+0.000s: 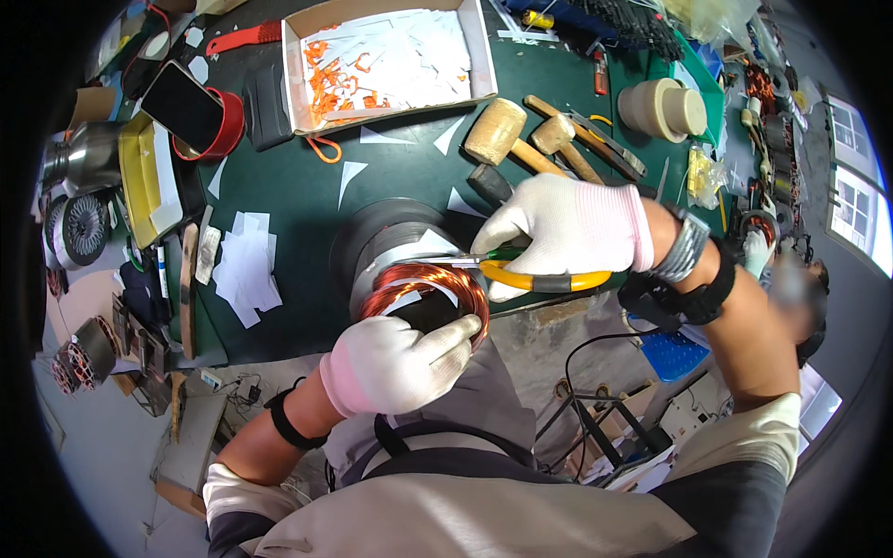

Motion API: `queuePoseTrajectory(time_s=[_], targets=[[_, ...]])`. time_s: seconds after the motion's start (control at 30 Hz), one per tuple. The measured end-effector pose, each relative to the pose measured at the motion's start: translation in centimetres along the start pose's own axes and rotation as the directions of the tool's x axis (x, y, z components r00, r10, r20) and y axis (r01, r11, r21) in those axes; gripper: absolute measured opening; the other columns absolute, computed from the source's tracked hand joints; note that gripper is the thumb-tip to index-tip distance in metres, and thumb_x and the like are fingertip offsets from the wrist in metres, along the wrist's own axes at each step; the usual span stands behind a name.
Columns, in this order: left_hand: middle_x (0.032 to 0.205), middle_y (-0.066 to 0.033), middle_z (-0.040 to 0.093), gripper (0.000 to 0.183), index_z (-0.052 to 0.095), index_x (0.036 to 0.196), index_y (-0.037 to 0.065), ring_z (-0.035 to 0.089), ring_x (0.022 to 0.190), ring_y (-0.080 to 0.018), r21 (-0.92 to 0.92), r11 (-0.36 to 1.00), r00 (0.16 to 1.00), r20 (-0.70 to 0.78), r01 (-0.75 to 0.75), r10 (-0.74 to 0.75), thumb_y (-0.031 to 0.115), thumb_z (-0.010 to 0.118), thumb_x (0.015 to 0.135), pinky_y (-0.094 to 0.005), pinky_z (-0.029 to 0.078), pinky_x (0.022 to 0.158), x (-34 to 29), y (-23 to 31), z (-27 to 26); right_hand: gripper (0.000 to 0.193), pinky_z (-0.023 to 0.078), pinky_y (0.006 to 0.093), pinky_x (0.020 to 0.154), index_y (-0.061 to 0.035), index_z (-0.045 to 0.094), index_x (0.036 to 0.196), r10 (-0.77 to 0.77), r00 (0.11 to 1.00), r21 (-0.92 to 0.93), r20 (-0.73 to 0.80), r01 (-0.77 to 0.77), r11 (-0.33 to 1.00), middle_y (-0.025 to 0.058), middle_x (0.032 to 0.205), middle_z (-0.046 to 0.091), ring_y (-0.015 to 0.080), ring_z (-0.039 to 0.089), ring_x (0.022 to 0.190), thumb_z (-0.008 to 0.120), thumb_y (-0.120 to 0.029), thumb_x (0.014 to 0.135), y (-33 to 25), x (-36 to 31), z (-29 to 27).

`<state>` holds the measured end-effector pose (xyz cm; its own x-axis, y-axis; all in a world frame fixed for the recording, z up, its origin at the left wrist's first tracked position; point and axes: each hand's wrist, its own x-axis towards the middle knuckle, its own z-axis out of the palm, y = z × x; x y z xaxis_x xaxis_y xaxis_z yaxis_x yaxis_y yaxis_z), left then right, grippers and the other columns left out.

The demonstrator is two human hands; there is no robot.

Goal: Securing copper windings on a motor stator using thread and plastic inserts.

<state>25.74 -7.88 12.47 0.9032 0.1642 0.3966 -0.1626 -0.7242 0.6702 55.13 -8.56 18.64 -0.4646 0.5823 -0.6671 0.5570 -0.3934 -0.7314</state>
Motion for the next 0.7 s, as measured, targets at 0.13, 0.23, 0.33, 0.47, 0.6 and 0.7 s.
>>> queuePoseTrajectory(time_s=[0.13,0.23,0.33,0.47,0.6,0.7], targets=[[0.112,-0.0109,0.078,0.010,0.079,0.094,0.006,0.069,0.066,-0.0170,-0.041,0.999,0.999,0.048,-0.022,0.024,0.008,0.079,0.085,-0.0312,0.055,0.056,-0.1,0.0,-0.1,0.045,0.057,0.0342,0.079,-0.0061,0.076,0.124,0.149,0.969,0.092,-0.197,-0.133,0.987,0.0153,0.095,0.078,0.0210,0.071,0.078,0.084,-0.032,0.088,0.4,-3.6,4.4],[0.114,-0.0136,0.077,0.017,0.077,0.102,0.005,0.075,0.079,-0.0242,-0.112,0.983,0.985,0.104,0.146,-0.134,0.004,0.077,0.085,-0.0354,0.061,0.069,0.5,1.0,-2.4,0.046,0.057,0.0348,0.078,-0.0070,0.073,0.123,0.280,0.869,0.176,-0.407,-0.226,0.958,0.0144,0.093,0.076,0.0270,0.071,0.077,0.085,-0.032,0.086,0.2,-6.4,9.1],[0.114,-0.0193,0.076,0.035,0.074,0.111,0.002,0.076,0.099,-0.0335,-0.124,0.938,0.924,-0.168,0.325,-0.342,-0.005,0.078,0.077,-0.0397,0.062,0.086,-1.0,1.2,-4.7,0.049,0.057,0.0412,0.085,-0.0111,0.070,0.126,0.211,0.761,0.092,-0.614,-0.196,0.976,0.0172,0.105,0.075,0.0372,0.072,0.094,0.085,-0.033,0.084,0.2,-8.2,14.2],[0.124,-0.0217,0.072,0.055,0.069,0.125,0.002,0.074,0.105,-0.0378,-0.134,0.925,0.930,-0.045,0.357,-0.366,-0.003,0.082,0.073,-0.0409,0.061,0.086,-2.2,1.2,-6.3,0.048,0.057,0.0440,0.075,-0.0151,0.069,0.126,0.198,0.680,0.018,-0.706,-0.262,0.965,0.0136,0.091,0.068,0.0369,0.070,0.084,0.083,-0.036,0.084,-2.1,-9.5,19.1],[0.124,-0.0183,0.072,0.073,0.064,0.137,0.005,0.074,0.097,-0.0373,-0.109,0.958,0.931,0.286,0.265,-0.225,0.002,0.086,0.068,-0.0429,0.062,0.081,-2.0,1.5,-6.1,0.044,0.055,0.0414,0.063,-0.0162,0.069,0.127,0.035,0.706,-0.204,-0.708,-0.252,0.946,0.0074,0.084,0.060,0.0285,0.067,0.072,0.080,-0.032,0.087,-1.7,-9.4,22.8],[0.121,-0.0168,0.073,0.074,0.063,0.139,0.005,0.074,0.092,-0.0353,-0.065,0.968,0.921,0.328,0.242,-0.208,0.003,0.086,0.069,-0.0423,0.061,0.077,-2.0,1.4,-5.4,0.044,0.055,0.0404,0.062,-0.0145,0.068,0.129,-0.001,0.715,-0.271,-0.699,-0.264,0.926,0.0064,0.086,0.061,0.0270,0.068,0.072,0.078,-0.030,0.089,-0.5,-9.1,24.5]])
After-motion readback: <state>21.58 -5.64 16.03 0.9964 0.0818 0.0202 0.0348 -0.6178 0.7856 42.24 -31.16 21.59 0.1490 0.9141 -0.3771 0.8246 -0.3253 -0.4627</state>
